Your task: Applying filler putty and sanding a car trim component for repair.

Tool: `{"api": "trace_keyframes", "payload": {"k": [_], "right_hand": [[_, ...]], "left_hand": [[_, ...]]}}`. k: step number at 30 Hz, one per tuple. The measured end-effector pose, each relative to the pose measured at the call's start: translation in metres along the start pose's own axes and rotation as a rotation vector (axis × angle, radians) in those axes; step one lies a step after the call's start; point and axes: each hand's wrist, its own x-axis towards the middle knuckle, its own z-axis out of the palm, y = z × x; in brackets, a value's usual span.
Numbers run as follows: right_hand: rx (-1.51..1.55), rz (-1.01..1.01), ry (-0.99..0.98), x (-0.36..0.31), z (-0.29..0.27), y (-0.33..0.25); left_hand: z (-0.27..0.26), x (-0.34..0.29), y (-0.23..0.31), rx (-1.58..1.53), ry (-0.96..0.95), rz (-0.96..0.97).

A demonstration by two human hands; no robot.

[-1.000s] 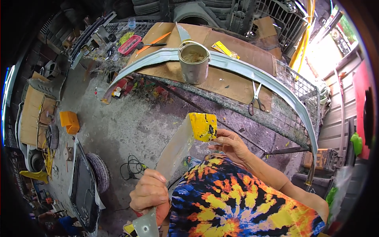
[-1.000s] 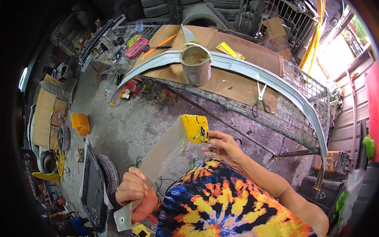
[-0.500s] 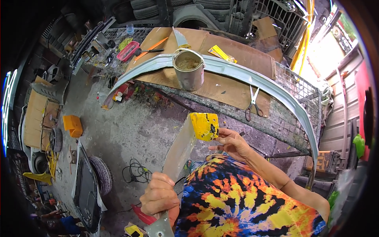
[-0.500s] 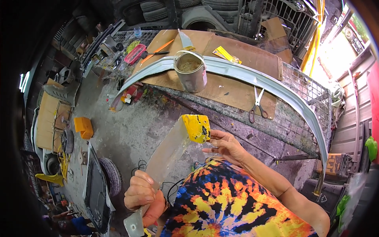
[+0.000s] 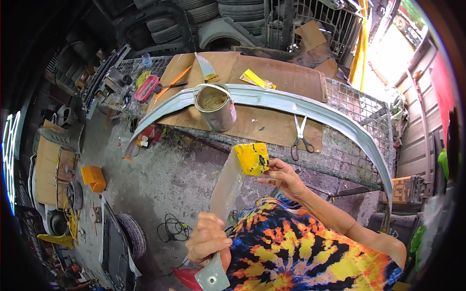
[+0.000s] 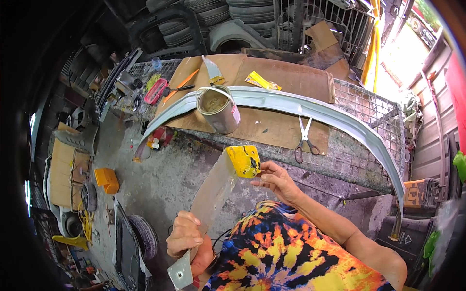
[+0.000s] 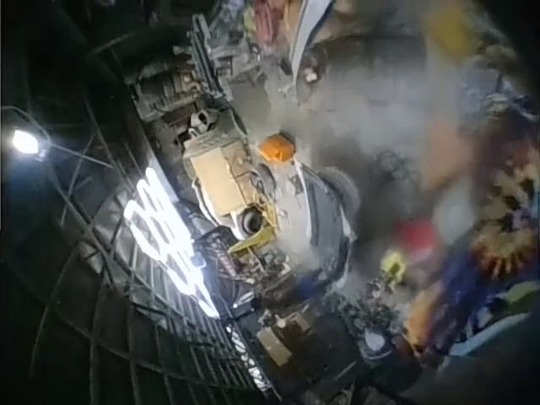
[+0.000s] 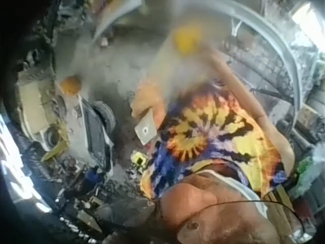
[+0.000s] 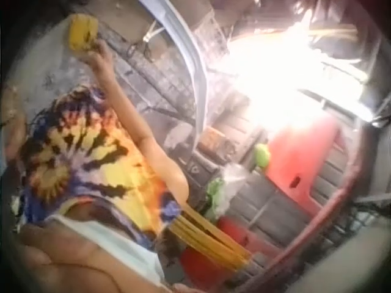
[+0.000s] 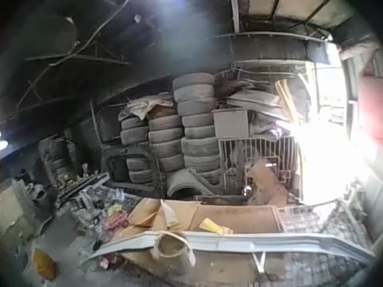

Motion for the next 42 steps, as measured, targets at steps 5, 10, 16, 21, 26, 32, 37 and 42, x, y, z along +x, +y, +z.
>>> {"api": "trace_keyframes", "payload": {"k": [5, 10, 16, 21, 26, 32, 37, 42], "right_hand": [[-0.232, -0.107, 0.006, -0.006, -0.019, -0.028], [-0.168, -0.12, 0.006, -0.019, -0.047, -0.053], [-0.186, -0.093, -0.058, -0.036, -0.075, -0.069], [-0.551, -0.208, -0.107, -0.047, -0.08, -0.089], [-0.96, -0.454, -0.254, -0.057, -0.066, -0.109], [-0.94, -0.522, -0.23, -0.063, -0.059, -0.103], [-1.068, -0.511, -0.078, -0.063, -0.051, -0.103], [-1.138, -0.483, -0.065, -0.062, -0.055, -0.104]], "left_hand": [[0.031, 0.008, -0.004, 0.006, 0.027, -0.003], [0.063, 0.018, -0.026, -0.138, 0.405, -0.172], [0.072, 0.01, -0.046, -0.345, 0.651, -0.434], [0.057, -0.011, -0.061, -0.568, 0.692, -0.538], [0.029, -0.052, -0.101, -0.773, 0.766, -0.647], [0.033, -0.09, -0.141, -1.056, 0.874, -0.705], [0.042, -0.095, -0.16, -1.143, 0.904, -0.74], [0.043, -0.086, -0.163, -1.163, 0.884, -0.745]]}}
